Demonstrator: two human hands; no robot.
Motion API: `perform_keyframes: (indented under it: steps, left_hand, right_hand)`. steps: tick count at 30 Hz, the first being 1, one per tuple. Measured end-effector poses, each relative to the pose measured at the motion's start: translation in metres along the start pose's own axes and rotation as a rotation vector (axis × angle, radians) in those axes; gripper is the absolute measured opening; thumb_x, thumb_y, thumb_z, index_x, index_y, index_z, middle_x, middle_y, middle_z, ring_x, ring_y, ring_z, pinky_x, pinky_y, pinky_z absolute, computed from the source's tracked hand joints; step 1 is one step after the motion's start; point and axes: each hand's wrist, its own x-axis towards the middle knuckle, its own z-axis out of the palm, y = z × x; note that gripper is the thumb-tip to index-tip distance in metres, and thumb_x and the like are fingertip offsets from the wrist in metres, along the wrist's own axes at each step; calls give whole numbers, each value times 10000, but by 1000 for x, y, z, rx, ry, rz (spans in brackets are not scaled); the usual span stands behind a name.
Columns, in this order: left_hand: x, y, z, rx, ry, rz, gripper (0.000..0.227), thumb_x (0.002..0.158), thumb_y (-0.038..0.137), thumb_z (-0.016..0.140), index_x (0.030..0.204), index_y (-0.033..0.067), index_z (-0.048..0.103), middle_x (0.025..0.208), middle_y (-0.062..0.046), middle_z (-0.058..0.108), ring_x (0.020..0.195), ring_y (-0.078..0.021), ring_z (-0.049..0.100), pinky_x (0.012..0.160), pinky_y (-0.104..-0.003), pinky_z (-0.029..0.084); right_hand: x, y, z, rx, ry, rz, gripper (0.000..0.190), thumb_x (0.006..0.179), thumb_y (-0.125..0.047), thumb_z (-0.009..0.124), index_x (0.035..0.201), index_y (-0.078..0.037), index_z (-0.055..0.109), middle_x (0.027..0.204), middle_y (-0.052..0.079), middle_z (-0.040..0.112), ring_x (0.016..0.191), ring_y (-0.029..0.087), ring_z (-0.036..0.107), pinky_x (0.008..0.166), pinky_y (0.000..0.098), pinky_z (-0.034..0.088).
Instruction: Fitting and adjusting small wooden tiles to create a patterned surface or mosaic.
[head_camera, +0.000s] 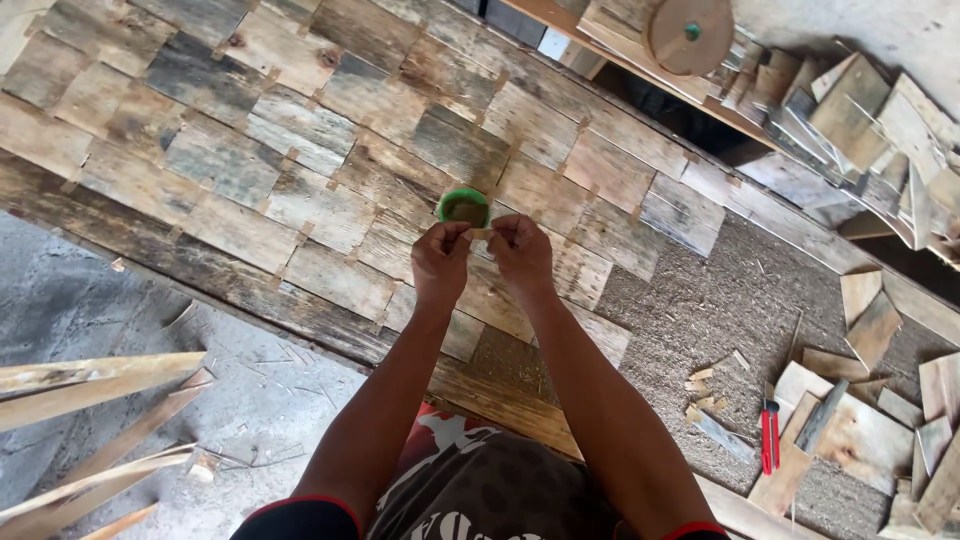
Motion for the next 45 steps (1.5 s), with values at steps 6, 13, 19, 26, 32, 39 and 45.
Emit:
perform_keyframes:
  steps: [6,13,19,26,32,39,45]
  left_hand:
    - [19,0,0,25,126,51,187,919,29,716,1101,-13,711,928,-51,762,770,-87,690,690,-251,560]
    - [16,-7,11,303,363,27,511,862,240,813,1265,0,610,1230,-161,646,1058,-264,659,836,-397,599]
    - [24,-38,27,309,322,-241,893,796,440,895,1425,38,405,1353,-200,559,1247,-366,568,1046,-507,518]
    - [26,-20,34,235,365,-349,860,795,347,838,1454,59,369,1357,-210,536,1248,-381,562,1036,-517,507]
    - [26,-46,35,182,385,-189,801,859,394,838,1441,33,422,1377,-216,553,1277,-373,555,1062,-483,509]
    - [14,0,20,309,290,74,384,950,186,753,1265,5,627,1082,-109,743,918,-221,680,786,-387,597]
    - [23,2,11,12,153,-33,384,901,-8,701,1261,-31,570,961,-117,757,812,-152,743,693,-277,623]
  right_hand:
    - [21,21,22,-135,146,-123,191,916,-16,698,1075,-6,594,907,56,689,807,112,672,716,259,549]
    - [19,7,34,-406,307,-71,222,868,-59,735,1042,-25,601,862,79,719,777,155,706,720,313,576]
    - [16,-6,37,-429,311,-41,237,881,-96,754,1038,-30,589,850,86,716,764,164,711,696,328,579]
    - [11,-7,30,-395,323,-65,250,869,-72,739,1039,-26,562,847,77,684,747,155,678,680,319,569]
    - [6,-9,16,-354,372,-100,254,916,-46,719,1070,-28,519,894,71,662,798,147,654,721,306,553]
    - [17,-6,11,-175,164,-188,269,969,16,680,1132,-31,471,970,72,652,891,127,656,789,274,553]
    - [18,-20,16,-325,122,-192,284,963,36,670,1150,-32,466,970,104,680,877,157,692,777,294,568]
